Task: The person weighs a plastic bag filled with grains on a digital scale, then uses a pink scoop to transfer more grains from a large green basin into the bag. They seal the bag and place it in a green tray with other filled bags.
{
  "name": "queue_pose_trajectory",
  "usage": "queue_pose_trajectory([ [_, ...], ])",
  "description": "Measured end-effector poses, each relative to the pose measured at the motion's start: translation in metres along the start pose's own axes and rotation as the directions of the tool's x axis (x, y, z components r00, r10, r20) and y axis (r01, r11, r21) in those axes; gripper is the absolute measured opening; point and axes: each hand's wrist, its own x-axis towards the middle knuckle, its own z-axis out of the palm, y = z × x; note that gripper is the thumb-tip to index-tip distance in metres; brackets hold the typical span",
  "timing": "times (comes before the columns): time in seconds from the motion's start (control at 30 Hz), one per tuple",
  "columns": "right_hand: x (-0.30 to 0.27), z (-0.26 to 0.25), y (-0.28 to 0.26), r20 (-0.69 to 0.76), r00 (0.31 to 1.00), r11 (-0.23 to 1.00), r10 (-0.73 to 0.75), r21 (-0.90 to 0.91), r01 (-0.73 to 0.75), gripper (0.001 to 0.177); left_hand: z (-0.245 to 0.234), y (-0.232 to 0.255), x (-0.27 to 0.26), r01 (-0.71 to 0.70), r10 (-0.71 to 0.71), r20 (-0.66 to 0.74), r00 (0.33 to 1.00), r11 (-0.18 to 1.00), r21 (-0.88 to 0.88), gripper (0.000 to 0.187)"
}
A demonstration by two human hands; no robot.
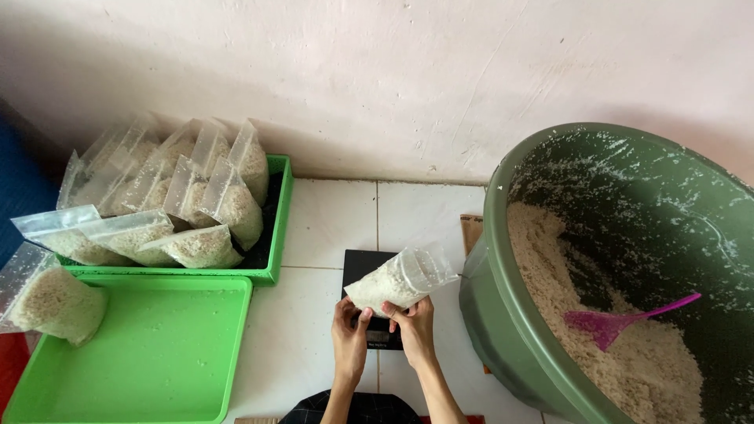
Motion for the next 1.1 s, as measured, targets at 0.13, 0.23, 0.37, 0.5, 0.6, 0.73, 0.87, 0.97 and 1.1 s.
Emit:
queue_pose_trajectory([
  [0.13, 0.002, -0.002, 0.002, 0.032, 0.999, 1.0, -0.023, -0.02, 0.023, 0.041, -0.002, 0.001, 0.0, -0.005, 0.004, 0.018, 1.0, 1.0, 0.01, 0.066],
  [0.23, 0.003, -0.003, 0.002, 0.051, 0.999, 0.999, 0.004, -0.042, -0.002, 0.043, 0.0, 0.001, -0.003, -0.02, 0.019, 0.021, 1.0, 0.999, 0.048, 0.067],
  [0.37, 0.004, -0.001, 0.006, 0.097, 0.995, 0.994, -0.018, -0.102, 0.028, 0.025, 0.001, 0.002, -0.004, -0.009, 0.009, -0.044, 0.999, 1.0, 0.011, 0.056],
  [0.5, 0.006, -0.003, 0.01, 0.101, 0.995, 0.997, -0.014, -0.071, 0.022, 0.035, -0.002, -0.003, 0.001, -0.032, 0.031, -0.037, 0.999, 0.999, -0.024, 0.053],
  [0.6, 0.005, -0.002, 0.003, 0.094, 0.995, 0.999, -0.019, -0.041, 0.023, 0.032, -0.002, -0.007, 0.002, -0.078, 0.078, -0.004, 0.997, 0.996, -0.036, 0.05],
  [0.73, 0.002, -0.002, -0.01, 0.111, 0.993, 0.997, -0.048, -0.051, 0.054, 0.033, -0.001, 0.001, 0.003, -0.072, 0.075, 0.029, 0.997, 0.993, -0.092, 0.051],
  [0.87, 0.004, -0.004, -0.013, 0.085, 0.996, 0.998, -0.013, -0.061, 0.018, 0.038, -0.002, -0.004, 0.006, -0.082, 0.09, 0.093, 0.992, 0.993, -0.085, 0.05],
  [0.97, 0.002, -0.003, -0.015, 0.078, 0.997, 0.998, -0.011, -0.058, 0.016, 0.037, -0.003, -0.003, 0.004, -0.075, 0.08, 0.102, 0.991, 0.995, -0.06, 0.051],
  [1.1, 0.005, -0.004, -0.018, 0.074, 0.997, 0.999, 0.008, -0.04, -0.005, 0.039, -0.001, 0.002, 0.004, -0.045, 0.049, 0.091, 0.995, 0.998, -0.049, 0.05],
])
